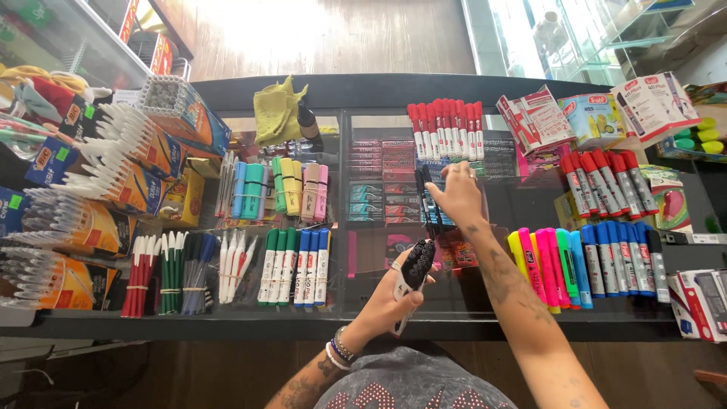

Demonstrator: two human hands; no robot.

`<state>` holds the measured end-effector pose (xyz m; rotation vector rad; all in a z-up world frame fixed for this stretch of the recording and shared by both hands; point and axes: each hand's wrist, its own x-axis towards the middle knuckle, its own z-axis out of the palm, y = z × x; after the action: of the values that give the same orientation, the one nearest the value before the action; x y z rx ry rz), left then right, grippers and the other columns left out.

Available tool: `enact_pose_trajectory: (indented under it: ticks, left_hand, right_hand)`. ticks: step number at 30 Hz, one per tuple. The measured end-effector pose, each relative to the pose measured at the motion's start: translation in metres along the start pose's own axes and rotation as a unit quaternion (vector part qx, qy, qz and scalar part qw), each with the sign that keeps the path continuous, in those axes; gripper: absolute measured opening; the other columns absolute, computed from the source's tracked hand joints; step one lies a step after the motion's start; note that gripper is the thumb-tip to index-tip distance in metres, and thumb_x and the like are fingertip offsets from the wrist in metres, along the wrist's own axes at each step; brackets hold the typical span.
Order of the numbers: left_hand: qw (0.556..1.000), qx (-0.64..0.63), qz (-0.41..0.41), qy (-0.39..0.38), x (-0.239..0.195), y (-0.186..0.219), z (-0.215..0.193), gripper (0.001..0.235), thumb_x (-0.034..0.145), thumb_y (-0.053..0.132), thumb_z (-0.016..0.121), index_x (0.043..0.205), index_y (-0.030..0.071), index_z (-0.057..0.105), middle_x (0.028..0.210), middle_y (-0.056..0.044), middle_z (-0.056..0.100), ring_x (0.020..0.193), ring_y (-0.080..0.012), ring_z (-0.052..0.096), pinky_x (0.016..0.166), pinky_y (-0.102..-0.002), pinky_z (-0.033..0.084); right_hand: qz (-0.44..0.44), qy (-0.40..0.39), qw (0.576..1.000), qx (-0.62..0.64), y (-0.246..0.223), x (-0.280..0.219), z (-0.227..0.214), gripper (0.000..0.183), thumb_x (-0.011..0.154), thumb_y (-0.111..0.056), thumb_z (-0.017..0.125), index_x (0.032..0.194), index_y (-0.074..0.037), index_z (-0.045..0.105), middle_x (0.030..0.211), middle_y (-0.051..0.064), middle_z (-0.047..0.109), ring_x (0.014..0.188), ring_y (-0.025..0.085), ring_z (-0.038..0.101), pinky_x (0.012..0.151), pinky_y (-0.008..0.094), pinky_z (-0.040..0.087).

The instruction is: Cleaning a small object with a cloth and organizing markers and boxes on a counter

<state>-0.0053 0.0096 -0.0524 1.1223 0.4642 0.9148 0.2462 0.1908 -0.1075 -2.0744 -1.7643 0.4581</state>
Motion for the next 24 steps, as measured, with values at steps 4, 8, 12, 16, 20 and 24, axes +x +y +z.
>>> enact_pose_trajectory:
  ticks: [4, 8, 12, 16, 20, 24]
  left_hand:
    - [0.995, 0.077, 0.065, 0.015, 0.004, 0.035, 0.006, 0.099, 0.09, 0.034, 0.088, 0.168, 0.002, 0.036, 0.134, -0.019, 0.064, 0.122, -0.0209, 0.06, 0.103, -0.042, 0.053]
    - [0.992, 0.096, 0.065, 0.047, 0.002, 0.037, 0.003, 0.095, 0.093, 0.023, 0.087, 0.168, 0.0, 0.035, 0.136, -0.016, 0.063, 0.123, -0.0185, 0.059, 0.106, -0.04, 0.052]
    - [0.994, 0.082, 0.044, 0.057, 0.001, 0.024, 0.002, 0.09, 0.096, 0.032, 0.084, 0.166, -0.002, 0.038, 0.139, -0.017, 0.062, 0.124, -0.02, 0.058, 0.106, -0.045, 0.053]
    - [0.999, 0.038, 0.003, 0.038, 0.002, 0.0, -0.004, 0.085, 0.1, 0.031, 0.077, 0.169, 0.004, 0.036, 0.135, -0.017, 0.063, 0.12, -0.0225, 0.063, 0.1, -0.041, 0.056]
    - [0.999, 0.038, -0.002, 0.017, 0.004, -0.002, -0.004, 0.088, 0.099, 0.035, 0.078, 0.17, 0.006, 0.035, 0.136, -0.018, 0.063, 0.121, -0.0243, 0.062, 0.101, -0.043, 0.055]
    - [0.999, 0.032, -0.003, 0.015, 0.001, -0.012, -0.006, 0.088, 0.1, 0.034, 0.077, 0.171, 0.005, 0.034, 0.137, -0.017, 0.063, 0.122, -0.0233, 0.063, 0.102, -0.042, 0.055]
  right_hand:
    - [0.07, -0.03, 0.995, -0.059, 0.003, 0.024, 0.013, 0.032, 0.089, -0.05, 0.077, 0.105, -0.023, 0.069, 0.123, 0.002, 0.059, 0.118, 0.038, 0.067, 0.097, 0.061, 0.058]
    - [0.107, -0.017, 0.994, -0.01, -0.006, 0.006, -0.012, 0.027, 0.092, -0.046, 0.071, 0.109, -0.026, 0.07, 0.105, 0.002, 0.077, 0.106, 0.039, 0.077, 0.092, 0.057, 0.058]
    - [-0.022, 0.124, 0.953, 0.274, -0.089, -0.077, -0.107, 0.03, 0.098, -0.024, 0.074, 0.121, -0.007, 0.063, 0.075, 0.017, 0.068, 0.068, 0.031, 0.065, 0.066, 0.048, 0.049]
    - [-0.196, 0.105, 0.79, 0.571, -0.128, -0.128, -0.165, 0.038, 0.105, -0.013, 0.067, 0.131, -0.011, 0.04, 0.092, 0.021, 0.072, 0.05, 0.019, 0.064, 0.043, 0.024, 0.051]
    - [-0.236, 0.027, 0.778, 0.581, -0.14, -0.149, -0.163, 0.037, 0.104, -0.007, 0.063, 0.132, -0.006, 0.039, 0.09, 0.023, 0.071, 0.051, 0.016, 0.061, 0.046, 0.026, 0.058]
    - [-0.225, 0.013, 0.766, 0.602, -0.129, -0.146, -0.142, 0.035, 0.104, -0.008, 0.063, 0.131, -0.005, 0.04, 0.092, 0.023, 0.073, 0.052, 0.014, 0.062, 0.042, 0.024, 0.057]
